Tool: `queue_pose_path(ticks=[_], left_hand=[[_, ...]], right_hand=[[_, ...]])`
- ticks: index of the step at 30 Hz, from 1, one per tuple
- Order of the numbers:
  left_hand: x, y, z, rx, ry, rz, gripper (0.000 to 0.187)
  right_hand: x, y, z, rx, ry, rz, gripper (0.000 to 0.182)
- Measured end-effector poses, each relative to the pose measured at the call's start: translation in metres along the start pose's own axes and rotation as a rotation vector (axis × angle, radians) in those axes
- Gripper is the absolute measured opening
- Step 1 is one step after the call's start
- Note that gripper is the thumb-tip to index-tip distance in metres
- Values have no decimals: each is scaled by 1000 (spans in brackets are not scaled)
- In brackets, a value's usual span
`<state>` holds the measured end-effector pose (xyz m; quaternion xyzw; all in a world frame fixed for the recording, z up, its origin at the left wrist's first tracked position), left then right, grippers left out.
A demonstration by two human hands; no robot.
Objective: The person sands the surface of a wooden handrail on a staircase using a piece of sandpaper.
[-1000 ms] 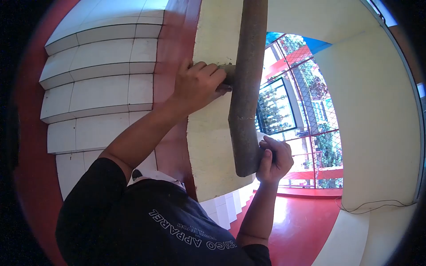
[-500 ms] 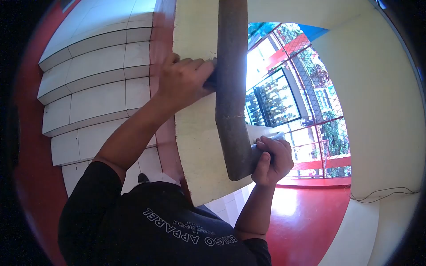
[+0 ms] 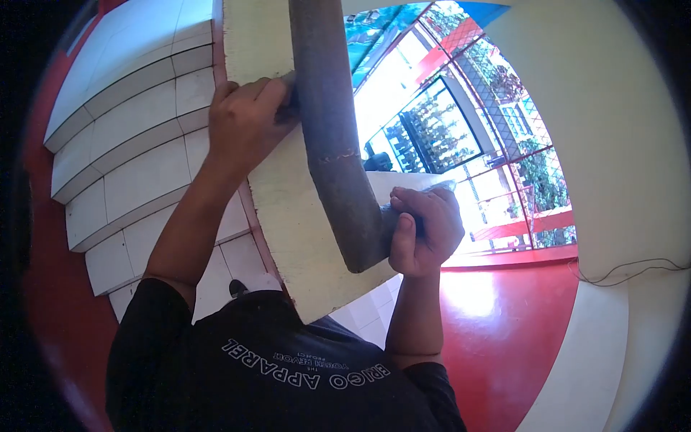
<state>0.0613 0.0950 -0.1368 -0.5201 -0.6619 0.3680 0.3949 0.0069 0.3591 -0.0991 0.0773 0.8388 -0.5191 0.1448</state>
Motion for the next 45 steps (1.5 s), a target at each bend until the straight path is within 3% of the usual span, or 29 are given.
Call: queue_pose_path(ticks=[9, 17, 30, 33, 36, 39, 41, 43, 45], left_hand=[[-13, -1, 0, 3, 102, 45, 35], [-13, 5, 5, -2, 140, -43, 36], [-11, -4, 3, -8, 195, 34, 32], [-38, -9, 2, -156, 231, -27, 28], [-60, -24, -8, -214, 381, -235, 27], [-54, -28, -1, -71, 316, -79, 29], [-47, -32, -12, 179, 118, -111, 32], [-38, -28, -14, 188, 125, -178, 34], [-30, -17, -2, -43, 326, -272, 35]], right_hand=[[1, -2, -3, -14, 33, -34, 23], [1, -3, -2, 2, 20, -37, 24], [2, 6, 1, 26, -71, 66, 29], [2, 5, 0, 4, -73, 67, 32], [1, 7, 2, 10, -85, 89, 34], [2, 8, 1, 14, -81, 103, 36], [3, 9, 1, 16, -78, 102, 37], [3, 9, 0, 15, -73, 104, 37], [2, 8, 0, 13, -78, 104, 38]])
Point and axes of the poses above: each hand's wrist, its own y-axis away from the middle knuckle, its own z-axis out of the palm, x = y × z, the point moved 4 cm from there along -y, towards the middle knuckle, and after that the axes turned 8 degrees about -y, right-handed, at the moved point
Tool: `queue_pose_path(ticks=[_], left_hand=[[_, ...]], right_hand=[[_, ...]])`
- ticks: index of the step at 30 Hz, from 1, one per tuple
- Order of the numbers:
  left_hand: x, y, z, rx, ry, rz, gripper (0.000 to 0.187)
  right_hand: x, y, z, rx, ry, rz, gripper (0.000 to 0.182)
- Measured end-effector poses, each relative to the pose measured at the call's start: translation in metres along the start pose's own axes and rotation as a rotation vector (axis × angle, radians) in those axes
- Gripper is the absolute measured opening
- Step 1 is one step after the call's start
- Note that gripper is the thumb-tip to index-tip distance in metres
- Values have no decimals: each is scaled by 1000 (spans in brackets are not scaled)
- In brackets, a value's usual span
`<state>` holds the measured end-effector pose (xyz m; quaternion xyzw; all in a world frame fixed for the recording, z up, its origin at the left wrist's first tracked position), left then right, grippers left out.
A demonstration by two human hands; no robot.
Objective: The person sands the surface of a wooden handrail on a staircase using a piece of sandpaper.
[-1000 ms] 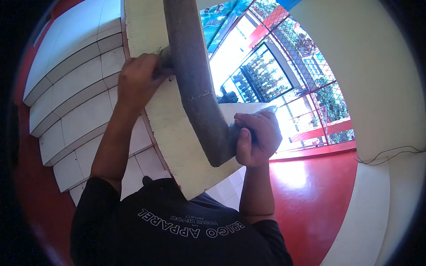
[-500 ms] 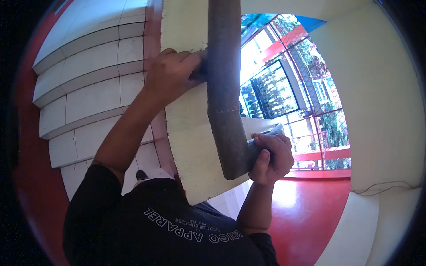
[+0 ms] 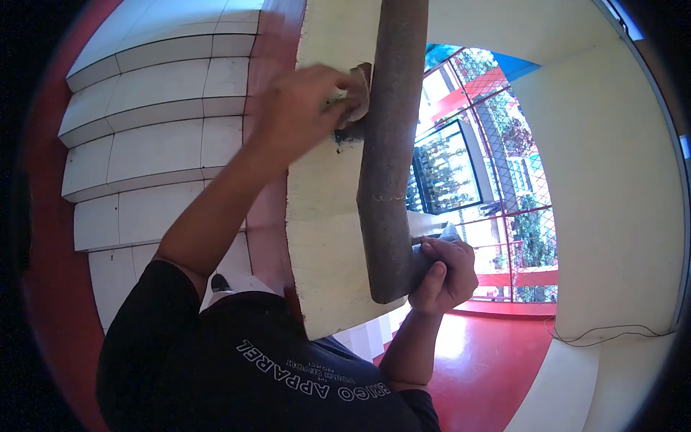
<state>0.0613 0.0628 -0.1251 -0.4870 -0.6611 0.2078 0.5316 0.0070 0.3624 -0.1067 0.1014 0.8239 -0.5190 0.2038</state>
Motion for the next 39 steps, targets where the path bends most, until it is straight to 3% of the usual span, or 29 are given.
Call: queue_pose_path(ticks=[3, 6, 9, 12, 15, 18, 21, 25, 30, 33, 36, 39], left_hand=[[15, 21, 8, -127, 132, -43, 42], [29, 36, 13, 89, -3, 71, 47], [17, 22, 11, -256, 30, 71, 57], [13, 14, 16, -406, 7, 58, 56], [25, 43, 18, -187, -154, 131, 54], [24, 37, 19, -162, -200, 92, 65], [26, 30, 19, -240, -168, 60, 63], [30, 47, 15, -117, -259, 160, 59], [32, 43, 19, -112, -235, 67, 61], [32, 68, -22, -424, 16, 22, 62], [10, 73, -62, -125, 109, -179, 59], [17, 73, -68, -173, 146, -308, 55]], right_hand=[[1, 1, 0, 7, -11, 18, 38], [3, 1, -1, 10, -15, 6, 39], [2, 1, 0, 10, -7, 17, 39], [2, 2, -1, 8, -4, 29, 38], [2, 3, -4, 3, 3, 3, 37], [5, 1, 0, 13, -15, -15, 37], [2, 3, -3, -7, 4, 15, 37], [7, 2, -1, 30, -30, 13, 37], [7, 7, -2, 33, -10, 41, 38], [5, 3, -2, 30, 0, 6, 37], [6, 5, -5, 16, 35, -25, 36], [7, 5, 0, 38, -14, 5, 34]])
Point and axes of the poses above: each hand's wrist, its own y-axis away from the middle knuckle, its own z-axis out of the palm, x = y × z, the point moved 4 cm from there along -y, towards the middle knuckle, and after that the axes turned 8 degrees about -y, right-handed, at the moved point
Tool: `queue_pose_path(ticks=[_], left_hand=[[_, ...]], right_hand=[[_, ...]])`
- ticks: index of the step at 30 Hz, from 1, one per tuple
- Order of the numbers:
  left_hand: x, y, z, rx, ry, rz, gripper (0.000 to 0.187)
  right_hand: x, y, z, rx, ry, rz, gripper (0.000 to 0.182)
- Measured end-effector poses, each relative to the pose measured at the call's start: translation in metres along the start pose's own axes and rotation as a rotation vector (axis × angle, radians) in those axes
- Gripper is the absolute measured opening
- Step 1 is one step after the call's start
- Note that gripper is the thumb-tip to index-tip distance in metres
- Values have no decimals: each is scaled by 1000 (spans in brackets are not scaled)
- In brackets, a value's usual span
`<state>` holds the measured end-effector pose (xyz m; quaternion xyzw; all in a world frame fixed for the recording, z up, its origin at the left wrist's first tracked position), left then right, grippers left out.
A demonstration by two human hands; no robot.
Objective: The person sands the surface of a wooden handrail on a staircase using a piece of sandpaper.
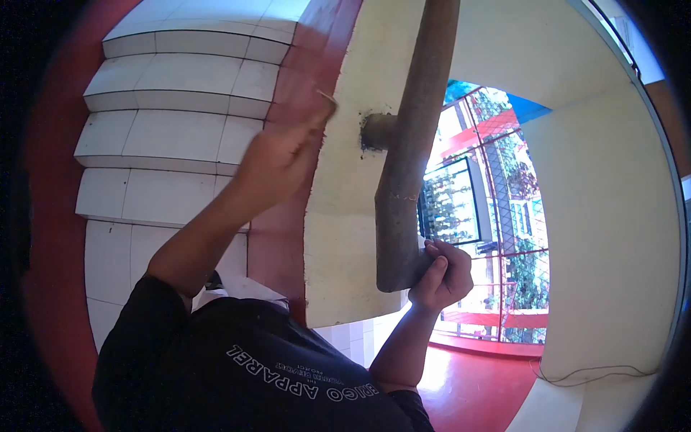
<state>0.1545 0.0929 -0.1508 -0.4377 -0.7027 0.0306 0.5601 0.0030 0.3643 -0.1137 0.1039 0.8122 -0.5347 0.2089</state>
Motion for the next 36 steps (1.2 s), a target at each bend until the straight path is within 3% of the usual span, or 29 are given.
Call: queue_pose_path(ticks=[3, 8, 12, 15, 18, 21, 24, 25, 27, 30, 33, 36], left_hand=[[10, -8, 29, 120, 26, 154, 56], [20, -27, 75, 134, -138, 239, 55], [22, -34, 81, 138, -148, 245, 53], [37, -17, 84, 261, -186, 445, 52], [36, -23, 77, 276, -305, 512, 60], [38, -42, 69, 147, -306, 414, 50], [41, -17, 75, 160, -351, 797, 50], [40, -19, 74, 147, -371, 817, 50], [39, -23, 70, 110, -405, 847, 51], [41, -42, 60, 119, -344, 688, 49], [47, -29, 63, 95, -408, 783, 52], [53, -29, 50, 13, -272, 692, 60]], right_hand=[[-1, -1, -1, -18, -9, -4, 31], [-2, -2, -1, -30, 69, -60, 28], [-1, -3, -2, -38, 103, -107, 25], [-4, -4, 0, -43, 110, -115, 23], [-1, -4, 0, -32, 104, -123, 22], [-3, 0, -2, -43, 129, -127, 22], [-2, -5, -2, -47, 132, -151, 21], [-2, -5, -2, -43, 129, -157, 21], [-3, -4, -1, -31, 119, -138, 20], [-5, -4, 0, -22, 143, -159, 19], [-2, -4, -2, -33, 132, -143, 19], [-4, -2, -1, -29, 122, -111, 19]])
Point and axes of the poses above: each hand's wrist, its own y-axis away from the middle knuckle, its own z-axis out of the palm, x = y × z, the point moved 4 cm from there along -y, towards the middle knuckle, and after that the axes turned 8 degrees about -y, right-handed, at the moved point
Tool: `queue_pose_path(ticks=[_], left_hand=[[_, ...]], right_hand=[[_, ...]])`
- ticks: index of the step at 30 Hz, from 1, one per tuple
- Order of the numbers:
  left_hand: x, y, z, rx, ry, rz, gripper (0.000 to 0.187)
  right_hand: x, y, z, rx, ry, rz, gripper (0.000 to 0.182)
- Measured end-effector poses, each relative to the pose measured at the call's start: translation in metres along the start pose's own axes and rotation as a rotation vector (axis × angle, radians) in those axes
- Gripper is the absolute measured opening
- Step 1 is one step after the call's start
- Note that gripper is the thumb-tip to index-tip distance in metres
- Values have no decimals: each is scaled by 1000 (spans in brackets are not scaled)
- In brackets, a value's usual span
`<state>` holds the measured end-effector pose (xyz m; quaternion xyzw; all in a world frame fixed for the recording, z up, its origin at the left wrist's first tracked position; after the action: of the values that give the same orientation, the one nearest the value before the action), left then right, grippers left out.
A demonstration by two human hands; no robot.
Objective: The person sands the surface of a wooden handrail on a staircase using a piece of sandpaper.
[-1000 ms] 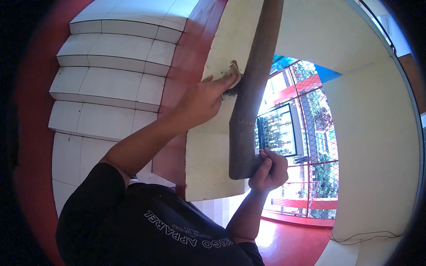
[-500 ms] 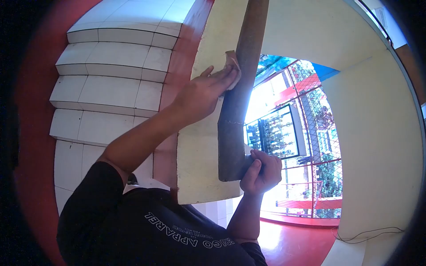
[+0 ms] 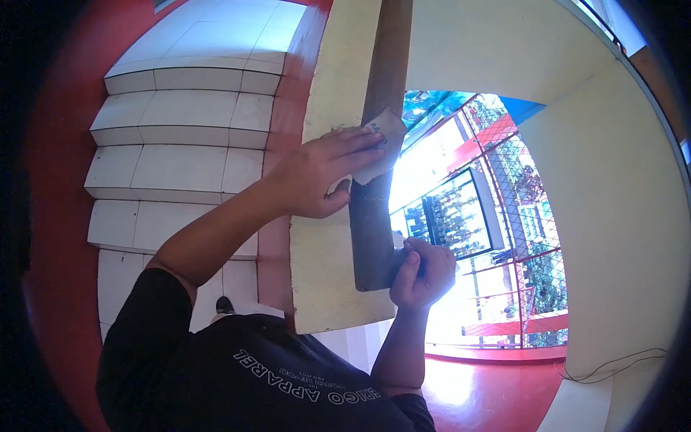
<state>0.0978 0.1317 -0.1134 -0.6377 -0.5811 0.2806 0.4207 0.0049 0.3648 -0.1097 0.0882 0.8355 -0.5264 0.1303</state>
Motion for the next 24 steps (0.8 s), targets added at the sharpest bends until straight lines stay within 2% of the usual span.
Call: queue_pose_path(ticks=[3, 6, 9, 12, 15, 18, 19, 22, 24], left_hand=[[0, -3, 3, 56, 143, -90, 67], [2, -14, 18, 43, -57, -83, 62], [-27, -33, 32, 177, -69, -124, 63], [-34, -36, 41, 179, -51, -236, 67], [5, -14, 36, 6, 7, 9, 72], [-18, -43, 34, -84, -232, -93, 74], [-34, -54, 38, -19, -172, -184, 75], [-46, -74, 46, 115, -10, -278, 90], [-27, -49, 50, 89, 20, -268, 95]], right_hand=[[0, -1, 1, 1, -5, 9, 19], [0, 0, 0, -4, -2, 20, 19], [1, -2, 0, 2, 10, 10, 19], [-4, -1, 0, -7, 42, -3, 19], [-2, -3, -1, -18, 35, -16, 19], [-2, -3, 0, -13, 31, -4, 19], [-2, -3, 1, -7, 27, 1, 19], [-1, -1, 2, -1, 21, 8, 19], [0, -1, 0, 2, 35, -5, 19]])
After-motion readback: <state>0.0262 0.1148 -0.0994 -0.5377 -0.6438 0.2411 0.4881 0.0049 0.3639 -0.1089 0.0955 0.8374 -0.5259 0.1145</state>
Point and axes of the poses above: each hand's wrist, its own y-axis away from the middle knuckle, its own z-axis out of the palm, x = y × z, the point moved 4 cm from there along -y, towards the middle knuckle, and after that the axes turned 8 degrees about -y, right-handed, at the moved point
